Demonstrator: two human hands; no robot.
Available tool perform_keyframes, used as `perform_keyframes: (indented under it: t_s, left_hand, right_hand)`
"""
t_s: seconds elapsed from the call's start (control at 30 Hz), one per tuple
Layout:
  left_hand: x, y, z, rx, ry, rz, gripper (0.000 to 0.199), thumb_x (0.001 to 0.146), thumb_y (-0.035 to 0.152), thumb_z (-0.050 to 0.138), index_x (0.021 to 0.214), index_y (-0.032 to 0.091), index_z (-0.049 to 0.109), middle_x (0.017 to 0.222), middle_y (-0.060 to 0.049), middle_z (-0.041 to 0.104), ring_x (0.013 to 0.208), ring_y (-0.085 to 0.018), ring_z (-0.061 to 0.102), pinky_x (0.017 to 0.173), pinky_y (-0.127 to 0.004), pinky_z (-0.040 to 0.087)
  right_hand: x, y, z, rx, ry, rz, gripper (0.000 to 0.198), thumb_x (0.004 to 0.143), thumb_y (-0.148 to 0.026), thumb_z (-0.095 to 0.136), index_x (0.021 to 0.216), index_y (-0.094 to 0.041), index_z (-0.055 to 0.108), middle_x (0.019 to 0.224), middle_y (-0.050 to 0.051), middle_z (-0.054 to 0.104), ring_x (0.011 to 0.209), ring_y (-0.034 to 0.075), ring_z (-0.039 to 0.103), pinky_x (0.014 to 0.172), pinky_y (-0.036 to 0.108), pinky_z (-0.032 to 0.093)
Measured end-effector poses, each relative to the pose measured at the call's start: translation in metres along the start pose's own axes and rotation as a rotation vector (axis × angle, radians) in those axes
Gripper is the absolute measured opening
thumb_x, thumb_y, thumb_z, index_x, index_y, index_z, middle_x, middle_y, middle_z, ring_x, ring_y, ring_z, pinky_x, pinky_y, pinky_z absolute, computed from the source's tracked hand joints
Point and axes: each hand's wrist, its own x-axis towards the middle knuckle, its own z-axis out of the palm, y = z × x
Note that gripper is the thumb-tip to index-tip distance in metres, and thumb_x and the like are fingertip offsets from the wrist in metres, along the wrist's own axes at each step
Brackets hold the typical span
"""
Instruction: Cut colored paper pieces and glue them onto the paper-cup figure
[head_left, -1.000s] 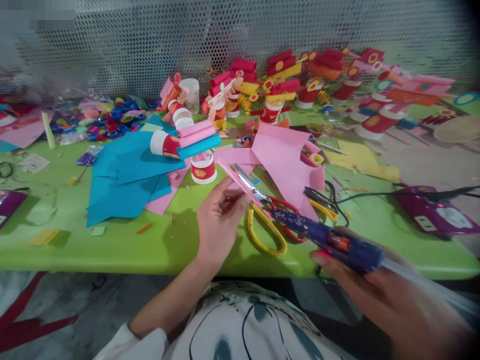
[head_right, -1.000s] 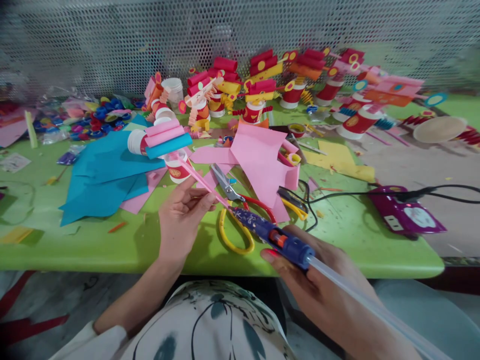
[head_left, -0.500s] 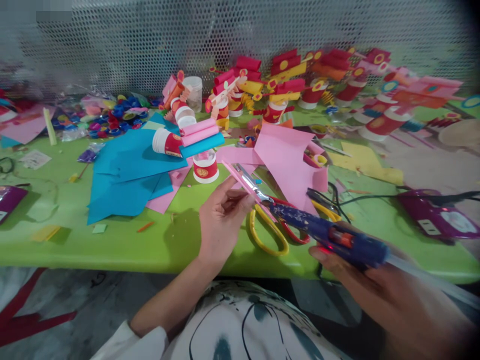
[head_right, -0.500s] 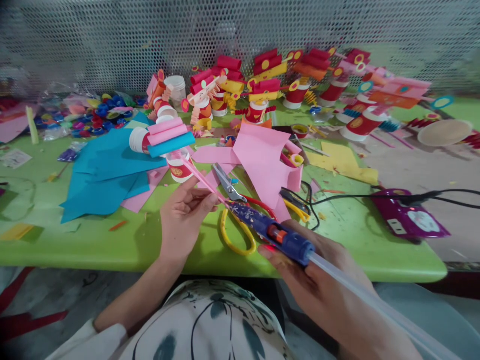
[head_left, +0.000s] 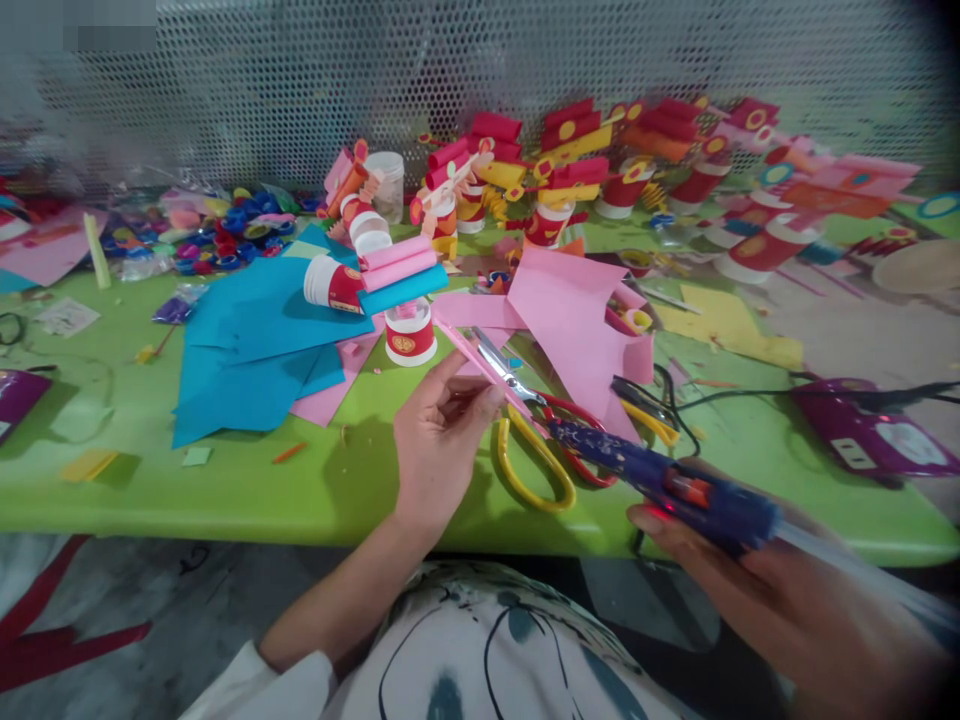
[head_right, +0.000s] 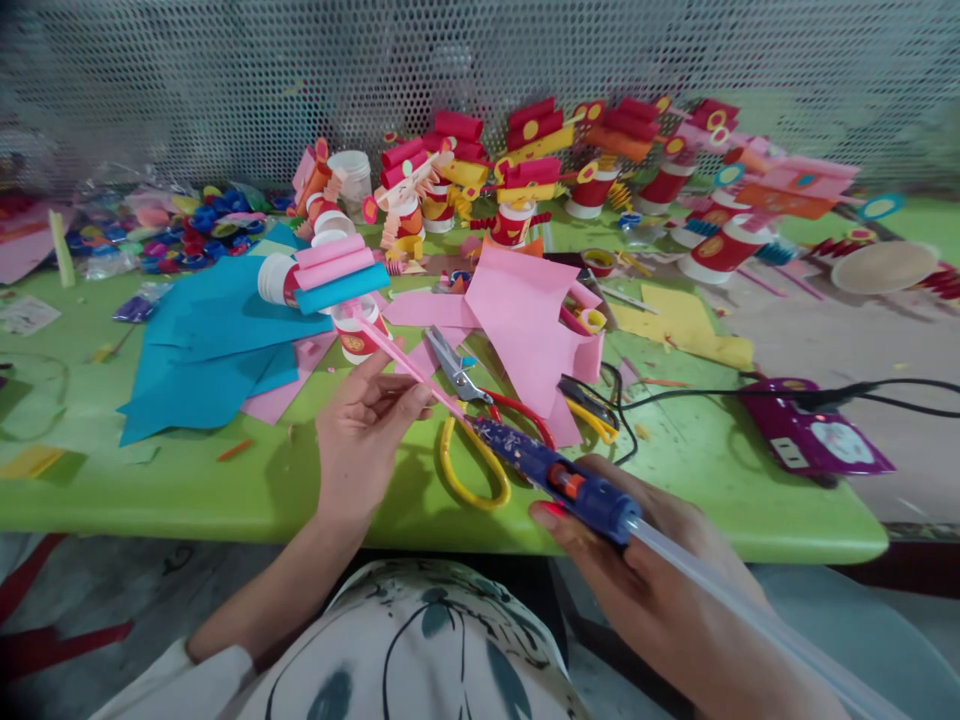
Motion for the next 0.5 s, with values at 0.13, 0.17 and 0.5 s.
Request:
perform_keyframes:
  t_s: [0.13, 0.17, 0.5]
  left_hand:
    - [-0.0006, 0.0001, 0.0004, -0.004, 0.024, -0.011, 0.041, 0.085, 0.031, 0.089, 0.123, 0.024, 0.079, 0.089, -0.001, 0.082, 0.079, -0.013, 0.076, 0.078, -0.026, 0.065]
    - [-0.0006, 0.0, 0.0005, -0.01, 0.032, -0.01, 0.041, 0.085, 0.031, 0.09, 0.124, 0.024, 0.079, 0.089, -0.001, 0.082, 0.079, -0.013, 0.077, 0.078, -0.027, 0.065]
    - [0.0003, 0.0003, 0.0009, -0.06, 0.038, -0.009, 0.042, 0.083, 0.028, 0.091, 0.123, 0.024, 0.079, 0.088, 0.0, 0.082, 0.078, -0.012, 0.077, 0.077, -0.024, 0.066]
  right_hand:
    - [0.0059, -0.0045, -0.0045, 0.001, -0.023, -0.106, 0.063, 0.108, -0.034, 0.049, 0.046, -0.025, 0.056, 0.065, 0.004, 0.074, 0.032, 0.013, 0.056, 0.033, 0.024, 0.047]
    - [0.0059, -0.0044, -0.0045, -0.011, -0.014, -0.108, 0.062, 0.108, -0.035, 0.048, 0.048, -0.026, 0.06, 0.065, 0.004, 0.074, 0.033, 0.014, 0.058, 0.033, 0.025, 0.047]
    - [0.0014, -0.0039, -0.005, 0.031, -0.034, -0.074, 0.063, 0.102, -0.028, 0.053, 0.04, -0.026, 0.045, 0.058, 0.003, 0.07, 0.038, 0.017, 0.063, 0.035, 0.026, 0.05]
